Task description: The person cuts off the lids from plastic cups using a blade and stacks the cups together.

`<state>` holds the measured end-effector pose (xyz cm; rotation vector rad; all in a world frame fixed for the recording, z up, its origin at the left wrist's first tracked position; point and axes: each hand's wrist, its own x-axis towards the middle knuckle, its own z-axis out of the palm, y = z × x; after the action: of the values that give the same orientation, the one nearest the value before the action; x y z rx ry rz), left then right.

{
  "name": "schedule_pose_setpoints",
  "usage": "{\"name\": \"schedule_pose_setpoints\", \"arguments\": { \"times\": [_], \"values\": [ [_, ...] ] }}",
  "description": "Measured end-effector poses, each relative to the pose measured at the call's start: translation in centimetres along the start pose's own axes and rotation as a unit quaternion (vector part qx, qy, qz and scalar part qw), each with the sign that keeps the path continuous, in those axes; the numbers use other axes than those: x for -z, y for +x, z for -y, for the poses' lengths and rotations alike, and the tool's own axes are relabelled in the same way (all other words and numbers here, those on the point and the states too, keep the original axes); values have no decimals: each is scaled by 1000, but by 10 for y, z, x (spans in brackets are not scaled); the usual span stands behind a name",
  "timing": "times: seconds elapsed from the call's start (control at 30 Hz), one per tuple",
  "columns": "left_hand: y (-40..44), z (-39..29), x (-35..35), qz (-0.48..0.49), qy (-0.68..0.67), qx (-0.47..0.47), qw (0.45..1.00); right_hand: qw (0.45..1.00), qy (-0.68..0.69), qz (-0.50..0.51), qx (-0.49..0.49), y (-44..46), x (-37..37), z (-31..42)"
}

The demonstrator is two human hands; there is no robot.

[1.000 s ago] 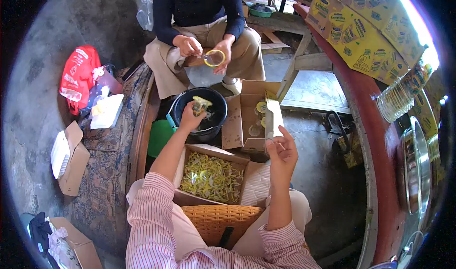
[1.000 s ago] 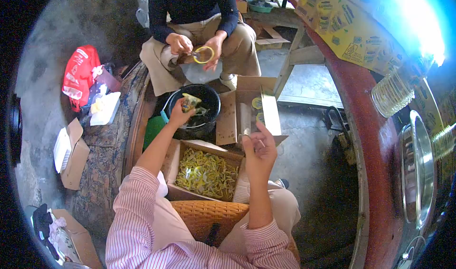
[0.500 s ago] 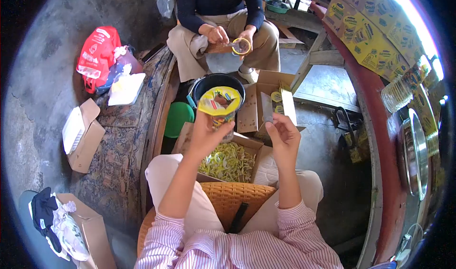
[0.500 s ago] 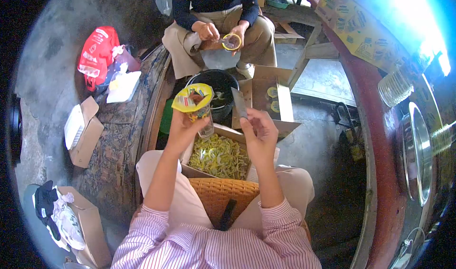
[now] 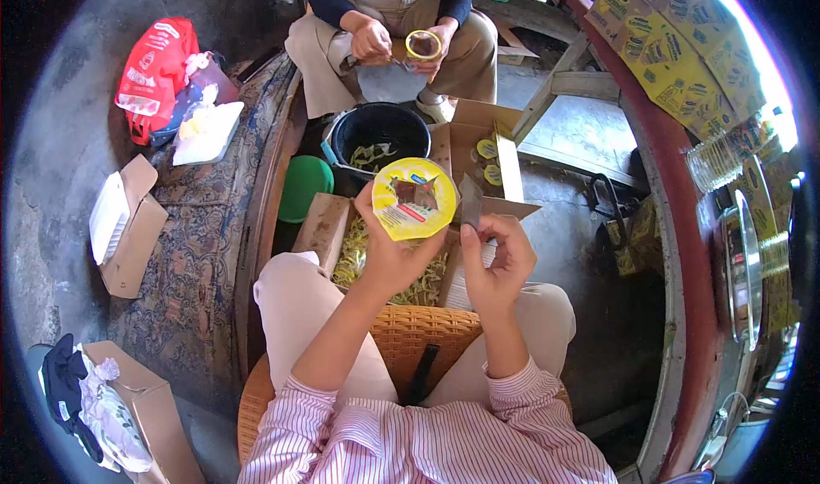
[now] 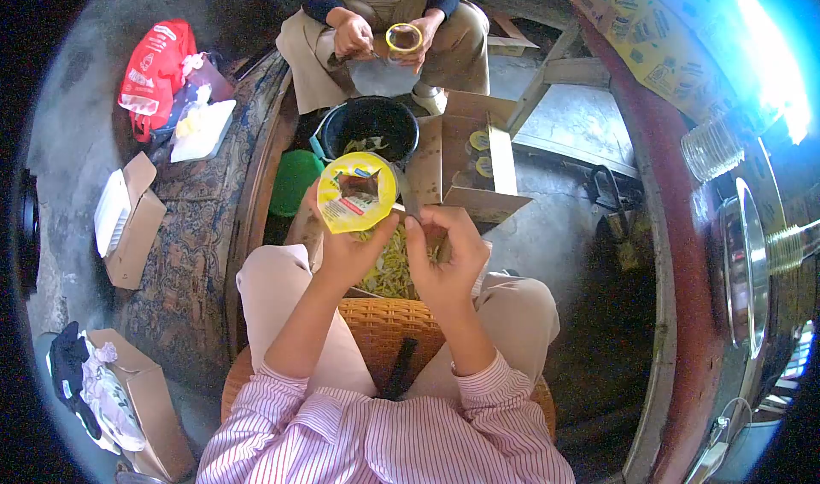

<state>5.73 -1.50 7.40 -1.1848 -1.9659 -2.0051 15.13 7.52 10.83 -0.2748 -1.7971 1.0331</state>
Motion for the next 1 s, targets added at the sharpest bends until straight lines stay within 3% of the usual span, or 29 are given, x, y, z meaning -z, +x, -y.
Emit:
{"name": "schedule_pose_setpoints", "arguments": {
  "times": [0.03, 0.07, 0.13, 0.2, 0.37, 0.57, 0.77, 0.87, 1.0],
  "values": [
    [-1, -2, 0, 6, 21, -14, 1000, 1000, -2, -7, 18, 1, -1, 3],
    [-4, -6, -3, 8, -70, 37, 997, 999, -3, -13, 36, 2, -1, 5],
    [-12, -3, 1, 48, -99, 113, 987, 999, -12, -12, 46, 1, -1, 8],
    [-14, -2, 5, 83, -84, 131, 984, 998, -22, -10, 54, 0, -1, 9],
    [-12, -10, 8, 108, 8, 45, 993, 997, -42, 0, 63, -3, -1, 5],
    [-16, 2, 9, 133, 72, 11, 988, 990, -90, -9, 104, -1, -2, 5],
    [-24, 9, 2, 72, 56, 37, 995, 988, -105, -14, 114, -1, -3, 5],
    [-23, -1, 3, 75, 129, -9, 989, 987, -105, -20, 117, -3, -4, 1],
    [-25, -1, 2, 61, 126, -31, 990, 983, -123, -29, 130, -2, -5, 3]
  ]
}}
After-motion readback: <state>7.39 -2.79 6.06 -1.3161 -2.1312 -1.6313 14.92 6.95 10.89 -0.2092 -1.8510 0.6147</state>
